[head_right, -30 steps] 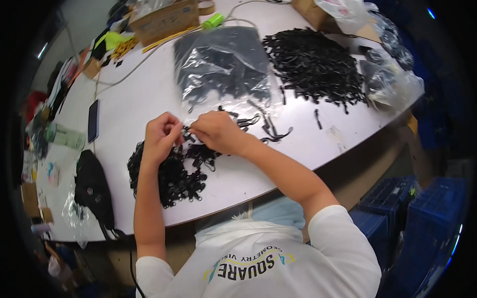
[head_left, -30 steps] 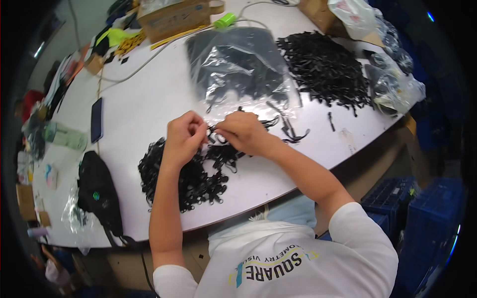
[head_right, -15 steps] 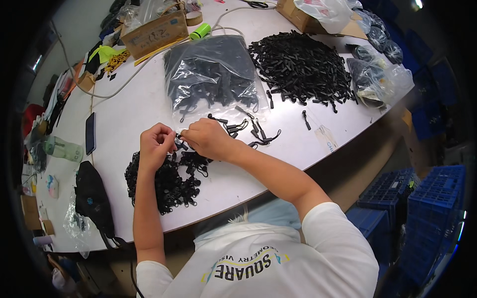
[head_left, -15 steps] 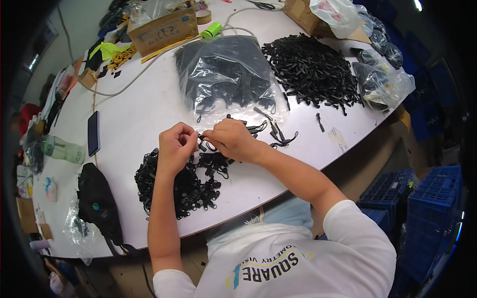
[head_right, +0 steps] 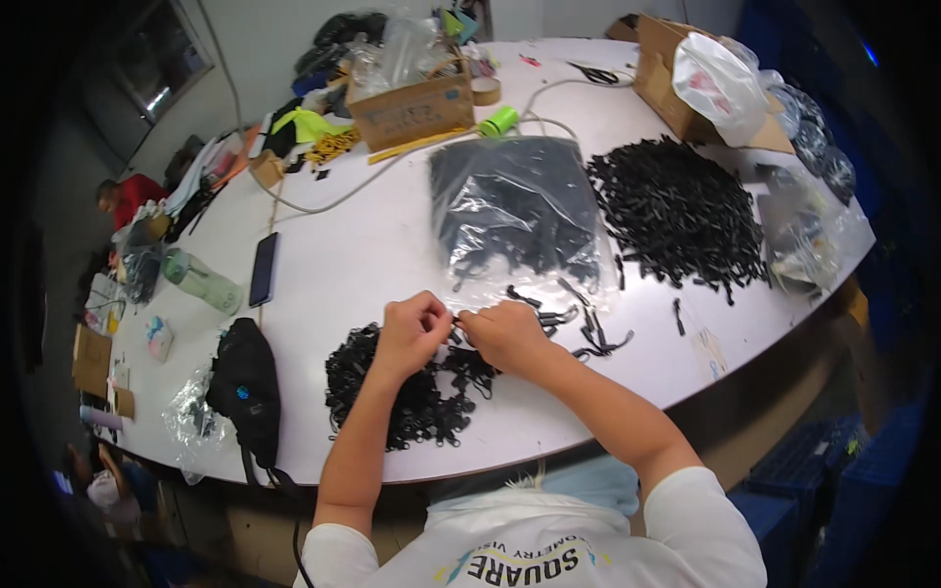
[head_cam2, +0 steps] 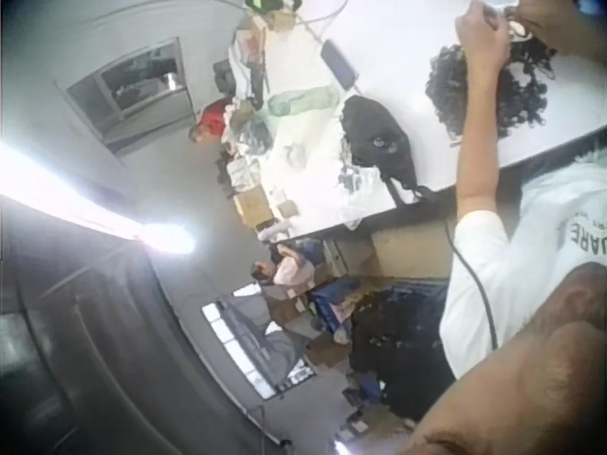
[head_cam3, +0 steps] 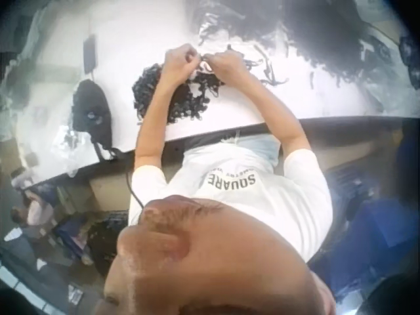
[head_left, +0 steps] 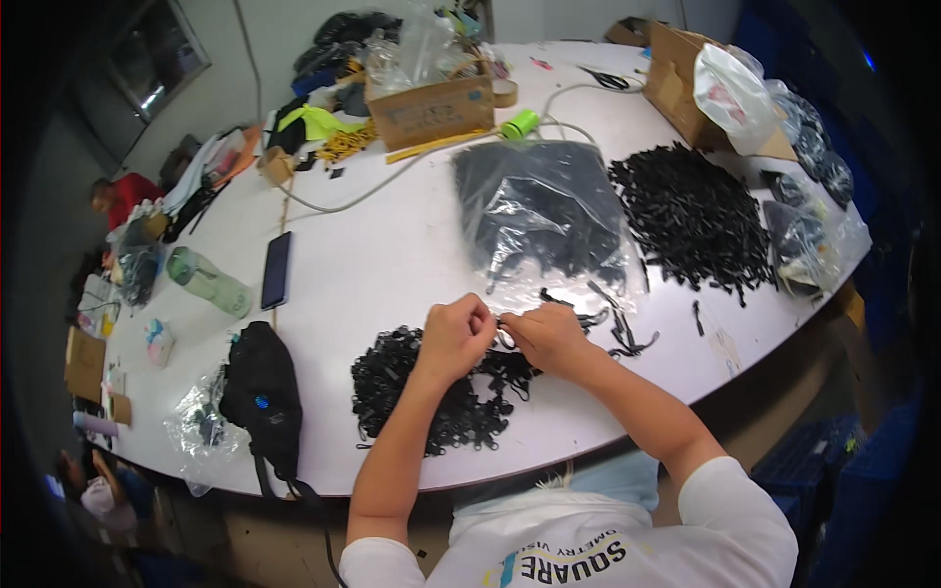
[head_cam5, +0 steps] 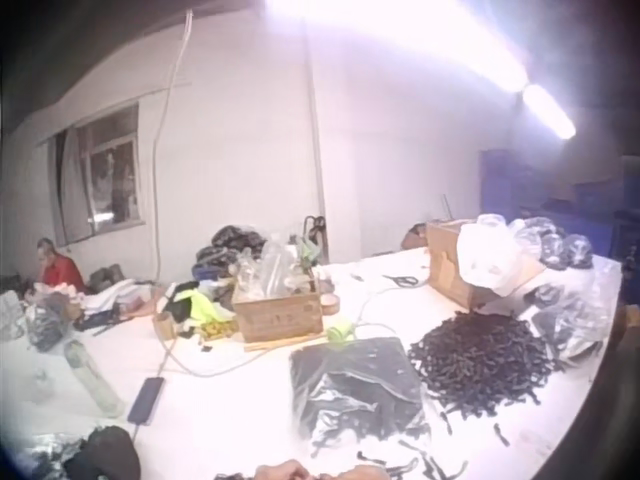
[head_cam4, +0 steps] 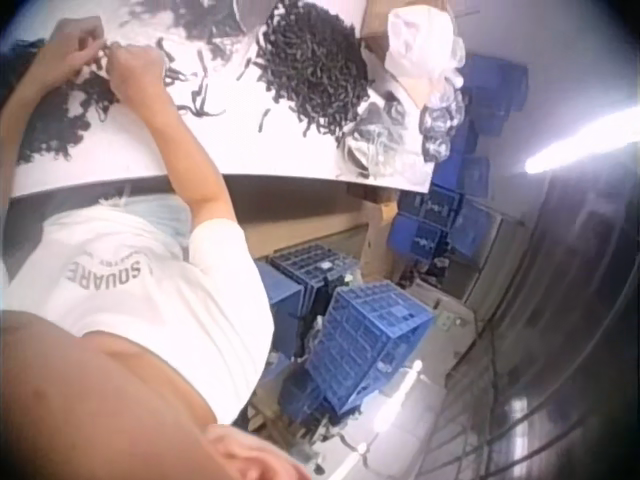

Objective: The person sits at a white table and repeatedly picks up small black plastic cable ties and black rubber bands. They thread the rubber bands onto the ties by hand and place the finished items into a pile on the table. The workspace contains large piles of raw materials and finished products.

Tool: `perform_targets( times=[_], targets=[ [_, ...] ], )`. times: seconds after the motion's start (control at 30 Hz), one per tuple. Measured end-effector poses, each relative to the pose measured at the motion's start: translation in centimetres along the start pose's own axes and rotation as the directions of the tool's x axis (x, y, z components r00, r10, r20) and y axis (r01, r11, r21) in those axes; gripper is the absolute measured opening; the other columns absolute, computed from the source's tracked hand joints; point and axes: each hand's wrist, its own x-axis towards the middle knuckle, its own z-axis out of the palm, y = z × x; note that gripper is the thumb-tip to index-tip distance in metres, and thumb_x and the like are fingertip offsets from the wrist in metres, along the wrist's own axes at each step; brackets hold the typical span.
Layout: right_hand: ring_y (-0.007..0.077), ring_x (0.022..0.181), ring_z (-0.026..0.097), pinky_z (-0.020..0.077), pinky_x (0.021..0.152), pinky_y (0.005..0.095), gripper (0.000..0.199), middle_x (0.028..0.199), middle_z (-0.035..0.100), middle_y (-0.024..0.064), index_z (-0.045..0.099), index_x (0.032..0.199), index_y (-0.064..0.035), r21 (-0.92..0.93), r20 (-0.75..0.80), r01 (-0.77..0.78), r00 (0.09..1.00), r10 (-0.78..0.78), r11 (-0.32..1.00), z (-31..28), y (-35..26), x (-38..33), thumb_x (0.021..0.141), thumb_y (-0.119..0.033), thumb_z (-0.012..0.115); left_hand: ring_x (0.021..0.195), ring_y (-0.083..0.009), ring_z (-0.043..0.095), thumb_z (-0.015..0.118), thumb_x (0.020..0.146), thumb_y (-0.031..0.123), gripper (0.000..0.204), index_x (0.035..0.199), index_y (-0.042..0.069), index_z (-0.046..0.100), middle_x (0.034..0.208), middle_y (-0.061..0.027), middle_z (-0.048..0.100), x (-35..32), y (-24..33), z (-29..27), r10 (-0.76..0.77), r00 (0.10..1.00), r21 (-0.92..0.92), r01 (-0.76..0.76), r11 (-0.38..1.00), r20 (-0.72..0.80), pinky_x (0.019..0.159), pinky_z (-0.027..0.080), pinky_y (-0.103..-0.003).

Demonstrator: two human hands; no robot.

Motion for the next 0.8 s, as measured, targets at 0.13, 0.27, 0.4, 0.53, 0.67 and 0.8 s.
perform_targets(
  times=[0.13,0.27,0.4,0.53,0.67,0.8],
  targets=[
    [0.0241,0.049,0.054,0.0392,0.048,0.0349,0.012,0.058,0.057,0.0054,0.066,0.088,-0.0066,0.021,0.025,-0.004,1.000,0.003,1.000,0.3,0.1,-0.2,0.076,-0.007,0.066,0.046,-0.0087,0.052,0.064,0.077,0.008,0.014,0.070,-0.001,0.057,0.050,-0.0044,0.054,-0.1,-0.1,0.0,0.032,0.999,0.029,-0.032,0.999,-0.006,0.045,0.041,-0.024],
    [0.0251,0.049,0.055,0.0408,0.047,0.0364,0.004,0.056,0.055,0.0063,0.063,0.081,-0.0073,0.059,0.000,0.008,1.000,-0.008,0.998,0.0,0.1,0.0,0.077,-0.006,0.062,0.045,-0.0121,0.053,0.064,0.077,0.008,0.013,0.071,-0.001,0.056,0.051,-0.0065,0.055,-0.2,-0.4,0.3,0.061,0.998,0.045,-0.061,0.997,-0.012,0.046,0.042,-0.026],
    [0.0268,0.048,0.055,0.0423,0.048,0.0375,0.003,0.054,0.054,0.0067,0.060,0.074,-0.0066,0.065,0.063,0.014,0.998,-0.019,0.998,-0.7,-0.4,0.1,0.076,-0.005,0.061,0.048,-0.0227,0.059,0.063,0.076,0.009,0.010,0.071,0.001,0.058,0.054,-0.0101,0.058,-0.4,-0.5,0.7,0.105,0.994,0.109,-0.102,0.989,-0.024,0.049,0.046,-0.032],
    [0.0277,0.048,0.055,0.0430,0.047,0.0383,0.009,0.053,0.053,0.0079,0.056,0.069,-0.0058,0.024,0.103,0.031,0.994,-0.033,0.999,-0.3,-0.6,0.0,0.075,-0.004,0.062,0.050,-0.0273,0.059,0.062,0.074,0.010,0.010,0.071,0.002,0.057,0.054,-0.0110,0.058,-0.4,-0.4,1.1,0.154,0.988,0.224,-0.144,0.964,-0.031,0.051,0.047,-0.035],
    [0.0281,0.048,0.055,0.0429,0.046,0.0384,0.007,0.054,0.053,0.0092,0.056,0.071,-0.0049,0.015,0.136,0.048,0.989,-0.050,0.999,0.0,-0.5,-0.3,0.075,-0.004,0.062,0.051,-0.0291,0.059,0.061,0.073,0.010,0.010,0.070,0.002,0.056,0.054,-0.0115,0.057,-0.6,-0.8,1.6,0.176,0.984,0.251,-0.160,0.955,-0.042,0.051,0.047,-0.036],
    [0.0284,0.048,0.056,0.0433,0.046,0.0384,0.007,0.055,0.055,0.0106,0.056,0.077,-0.0038,0.044,0.096,-0.005,0.995,0.001,0.999,0.1,-0.7,-0.4,0.077,-0.004,0.063,0.048,-0.0254,0.058,0.062,0.074,0.011,0.012,0.070,0.001,0.057,0.052,-0.0111,0.056,-0.5,-0.9,1.7,0.173,0.982,0.129,-0.162,0.978,-0.079,0.049,0.045,-0.034]
  ],
)
